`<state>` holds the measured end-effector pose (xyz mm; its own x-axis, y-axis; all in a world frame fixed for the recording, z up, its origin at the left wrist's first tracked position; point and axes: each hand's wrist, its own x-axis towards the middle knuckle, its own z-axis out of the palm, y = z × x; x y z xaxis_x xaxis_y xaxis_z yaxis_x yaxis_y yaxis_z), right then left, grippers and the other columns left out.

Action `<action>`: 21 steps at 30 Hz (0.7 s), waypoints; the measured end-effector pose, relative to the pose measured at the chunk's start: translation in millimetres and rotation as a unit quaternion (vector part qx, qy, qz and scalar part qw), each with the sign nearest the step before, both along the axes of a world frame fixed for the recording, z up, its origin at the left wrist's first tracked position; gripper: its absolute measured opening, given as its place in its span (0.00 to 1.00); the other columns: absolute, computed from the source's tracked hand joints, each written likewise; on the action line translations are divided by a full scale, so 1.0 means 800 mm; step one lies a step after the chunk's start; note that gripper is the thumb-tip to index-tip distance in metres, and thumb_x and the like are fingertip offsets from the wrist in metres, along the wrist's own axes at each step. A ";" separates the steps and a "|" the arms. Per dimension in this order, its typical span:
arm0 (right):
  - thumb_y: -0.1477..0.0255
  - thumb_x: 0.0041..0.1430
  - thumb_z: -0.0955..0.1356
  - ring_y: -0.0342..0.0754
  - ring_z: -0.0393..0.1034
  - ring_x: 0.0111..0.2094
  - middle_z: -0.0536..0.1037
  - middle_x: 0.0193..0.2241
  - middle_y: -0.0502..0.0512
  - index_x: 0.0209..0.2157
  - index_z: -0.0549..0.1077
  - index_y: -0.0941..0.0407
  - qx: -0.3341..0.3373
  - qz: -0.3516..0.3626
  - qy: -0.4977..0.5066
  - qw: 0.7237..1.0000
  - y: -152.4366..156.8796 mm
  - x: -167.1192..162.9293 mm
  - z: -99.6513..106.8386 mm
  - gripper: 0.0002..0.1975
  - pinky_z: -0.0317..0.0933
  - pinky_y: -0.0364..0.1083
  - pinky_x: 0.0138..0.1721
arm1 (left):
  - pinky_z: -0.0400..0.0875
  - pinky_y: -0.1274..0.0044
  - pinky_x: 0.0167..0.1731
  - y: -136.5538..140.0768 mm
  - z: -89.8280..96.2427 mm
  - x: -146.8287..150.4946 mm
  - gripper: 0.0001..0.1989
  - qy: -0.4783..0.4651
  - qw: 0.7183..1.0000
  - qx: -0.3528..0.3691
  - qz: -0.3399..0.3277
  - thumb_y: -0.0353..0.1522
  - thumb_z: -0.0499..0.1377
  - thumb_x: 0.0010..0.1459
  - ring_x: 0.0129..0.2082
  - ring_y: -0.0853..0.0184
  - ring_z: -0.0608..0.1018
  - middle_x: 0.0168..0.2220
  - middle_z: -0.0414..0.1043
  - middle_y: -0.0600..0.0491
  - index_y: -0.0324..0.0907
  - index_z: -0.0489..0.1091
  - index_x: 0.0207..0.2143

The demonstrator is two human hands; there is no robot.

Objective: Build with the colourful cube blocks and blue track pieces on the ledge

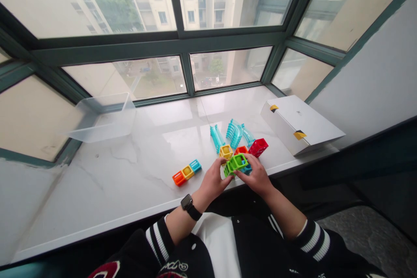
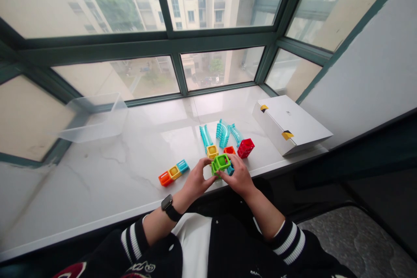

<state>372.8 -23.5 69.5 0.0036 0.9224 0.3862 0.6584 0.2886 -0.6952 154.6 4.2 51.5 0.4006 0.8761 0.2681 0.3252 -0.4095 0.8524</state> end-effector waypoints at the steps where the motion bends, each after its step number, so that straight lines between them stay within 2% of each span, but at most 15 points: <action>1: 0.52 0.61 0.74 0.65 0.75 0.57 0.79 0.54 0.65 0.59 0.73 0.54 0.000 -0.001 0.001 1.000 0.000 0.000 -0.001 0.30 0.71 0.62 0.59 | 0.76 0.59 0.58 0.000 -0.002 0.001 0.27 0.001 1.000 0.000 0.001 0.30 0.69 0.59 0.56 0.55 0.80 0.55 0.75 0.47 0.49 0.63 0.58; 7: 0.53 0.61 0.74 0.64 0.75 0.57 0.79 0.54 0.64 0.59 0.73 0.53 -0.012 -0.004 0.002 1.000 -0.002 0.000 -0.002 0.30 0.71 0.62 0.59 | 0.77 0.60 0.56 0.002 -0.009 0.003 0.22 0.010 1.000 -0.015 0.006 0.32 0.66 0.63 0.54 0.56 0.81 0.52 0.76 0.48 0.49 0.63 0.56; 15: 0.54 0.61 0.75 0.65 0.73 0.58 0.78 0.55 0.65 0.59 0.72 0.53 -0.021 0.009 -0.001 1.000 0.000 -0.007 -0.010 0.30 0.68 0.64 0.61 | 0.78 0.59 0.56 0.003 -0.011 0.001 0.25 0.007 1.000 -0.010 0.005 0.34 0.67 0.63 0.55 0.56 0.81 0.54 0.76 0.47 0.49 0.61 0.58; 21: 0.56 0.61 0.75 0.66 0.74 0.58 0.78 0.55 0.66 0.59 0.72 0.53 -0.010 0.003 -0.011 1.000 0.000 -0.012 -0.011 0.29 0.69 0.65 0.60 | 0.77 0.58 0.57 0.005 -0.012 0.002 0.25 0.005 1.000 -0.013 0.005 0.34 0.68 0.62 0.55 0.55 0.81 0.55 0.76 0.46 0.49 0.64 0.58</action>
<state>363.2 -23.5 60.8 -0.0107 0.9300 0.3674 0.6721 0.2787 -0.6860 156.2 8.0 42.0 0.3947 0.8867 0.2406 0.3383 -0.3837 0.8593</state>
